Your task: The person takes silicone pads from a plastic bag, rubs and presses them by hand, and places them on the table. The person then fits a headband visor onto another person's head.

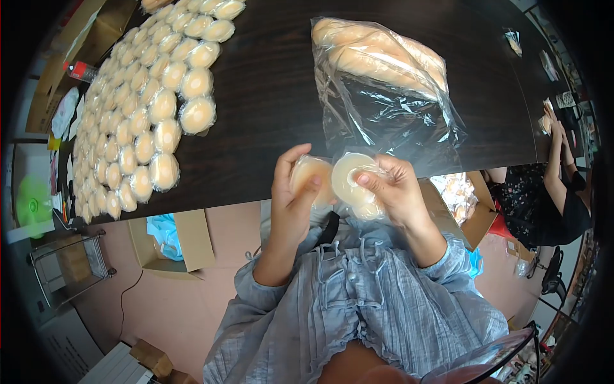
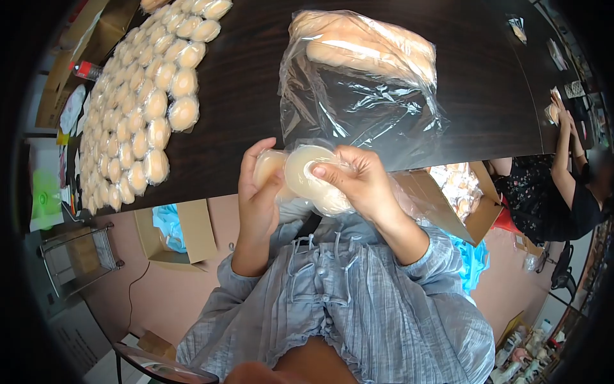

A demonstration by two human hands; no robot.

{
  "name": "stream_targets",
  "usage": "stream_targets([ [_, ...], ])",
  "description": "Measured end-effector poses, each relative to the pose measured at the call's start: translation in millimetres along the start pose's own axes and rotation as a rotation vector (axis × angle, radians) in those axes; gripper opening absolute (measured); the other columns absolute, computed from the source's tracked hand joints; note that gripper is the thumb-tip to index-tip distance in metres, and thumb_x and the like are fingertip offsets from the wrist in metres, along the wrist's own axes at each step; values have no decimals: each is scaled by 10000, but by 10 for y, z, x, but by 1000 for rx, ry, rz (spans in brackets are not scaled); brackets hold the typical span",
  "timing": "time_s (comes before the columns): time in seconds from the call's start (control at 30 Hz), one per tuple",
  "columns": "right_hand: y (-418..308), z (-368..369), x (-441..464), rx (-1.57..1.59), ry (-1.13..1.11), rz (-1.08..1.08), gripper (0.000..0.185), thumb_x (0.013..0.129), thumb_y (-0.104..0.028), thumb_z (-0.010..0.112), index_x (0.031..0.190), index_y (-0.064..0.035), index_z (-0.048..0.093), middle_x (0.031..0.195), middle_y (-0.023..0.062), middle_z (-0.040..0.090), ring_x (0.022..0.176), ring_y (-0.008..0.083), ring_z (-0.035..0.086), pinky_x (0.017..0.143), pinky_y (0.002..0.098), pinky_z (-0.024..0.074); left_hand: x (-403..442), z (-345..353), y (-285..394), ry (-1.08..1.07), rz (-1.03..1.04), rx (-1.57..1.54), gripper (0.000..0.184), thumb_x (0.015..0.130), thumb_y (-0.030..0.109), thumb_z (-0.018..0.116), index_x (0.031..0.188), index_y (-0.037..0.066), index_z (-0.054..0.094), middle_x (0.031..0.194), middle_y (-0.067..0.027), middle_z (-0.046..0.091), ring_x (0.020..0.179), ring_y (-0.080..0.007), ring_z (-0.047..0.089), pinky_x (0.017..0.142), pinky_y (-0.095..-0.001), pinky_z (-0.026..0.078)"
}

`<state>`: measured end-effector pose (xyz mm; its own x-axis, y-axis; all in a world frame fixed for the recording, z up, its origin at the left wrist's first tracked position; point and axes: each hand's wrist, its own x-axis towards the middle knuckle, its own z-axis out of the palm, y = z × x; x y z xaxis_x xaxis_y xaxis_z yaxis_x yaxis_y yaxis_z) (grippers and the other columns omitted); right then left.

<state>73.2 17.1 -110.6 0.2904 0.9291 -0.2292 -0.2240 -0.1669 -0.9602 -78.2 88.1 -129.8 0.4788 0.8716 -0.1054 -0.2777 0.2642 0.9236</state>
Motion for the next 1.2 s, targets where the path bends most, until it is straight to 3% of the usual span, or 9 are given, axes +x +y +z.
stream_targets([
  [0.23, -29, 157, 62, -579, -52, -157, 134, 750, -93, 707, 723, 17, 635, 627, 27, 569, 527, 74, 466, 487, 172, 373, 5, -81, -172, -5, 55, -4, 394, 835, 34, 490, 1219, 16, 405, 1080, -129, 521, 905, -172, 535, 784, -244, 429],
  [0.43, 44, 164, 96, -638, -2, -227, 136, 771, -124, 701, 715, -21, 633, 608, 6, 563, 502, 55, 425, 468, 187, 368, -35, -59, -153, -75, 207, 94, 360, 852, 62, 511, 1199, 21, 424, 1068, -129, 529, 894, -158, 519, 755, -241, 429],
  [0.57, -35, 170, 72, 120, -126, 180, 122, 781, -114, 686, 746, -9, 633, 623, 14, 580, 511, 58, 440, 474, 186, 374, 2, -131, -118, -9, 154, 264, 384, 850, 50, 479, 1222, 27, 383, 1065, -164, 530, 906, -216, 554, 777, -270, 452],
  [0.6, -38, 167, 70, 121, -126, 182, 122, 781, -114, 686, 746, -9, 633, 623, 14, 580, 511, 58, 440, 474, 186, 374, 7, -148, -96, -8, 152, 264, 384, 850, 50, 479, 1222, 27, 383, 1065, -164, 530, 906, -216, 554, 777, -270, 452],
  [0.73, -59, 123, 65, 4, -42, 149, 122, 789, -111, 675, 757, -5, 625, 644, 19, 594, 521, 60, 455, 480, 179, 378, 42, -169, 15, 162, 24, -198, 399, 841, 50, 507, 1217, 26, 374, 1081, -180, 534, 914, -260, 576, 790, -311, 476],
  [0.9, -40, 125, 79, -190, -39, 11, 121, 781, -110, 680, 731, -12, 627, 625, 30, 592, 512, 68, 465, 475, 194, 380, 44, -250, -120, 115, 84, -113, 400, 843, 48, 502, 1218, 27, 365, 1097, -194, 532, 911, -296, 591, 792, -345, 495],
  [1.0, -83, 262, 93, -347, -61, -58, 125, 775, -109, 682, 718, -13, 626, 609, 37, 588, 503, 74, 465, 472, 203, 379, 30, -243, -239, 79, 89, -92, 387, 846, 46, 492, 1213, 27, 371, 1101, -189, 527, 947, -271, 569, 826, -330, 469],
  [1.07, -105, 352, 105, -506, -71, -128, 130, 770, -108, 685, 704, -13, 626, 593, 44, 583, 494, 80, 465, 468, 213, 377, 7, -230, -277, 35, 202, 45, 352, 862, 56, 479, 1199, 12, 388, 1077, -138, 507, 923, -185, 518, 808, -268, 422],
  [1.2, -89, 444, 176, -625, -56, -190, 132, 765, -104, 682, 686, -14, 627, 567, 54, 573, 479, 90, 460, 461, 228, 375, -59, -266, -286, 43, 174, -83, 351, 854, 48, 464, 1195, 4, 392, 1108, -135, 491, 953, -191, 507, 834, -281, 409],
])
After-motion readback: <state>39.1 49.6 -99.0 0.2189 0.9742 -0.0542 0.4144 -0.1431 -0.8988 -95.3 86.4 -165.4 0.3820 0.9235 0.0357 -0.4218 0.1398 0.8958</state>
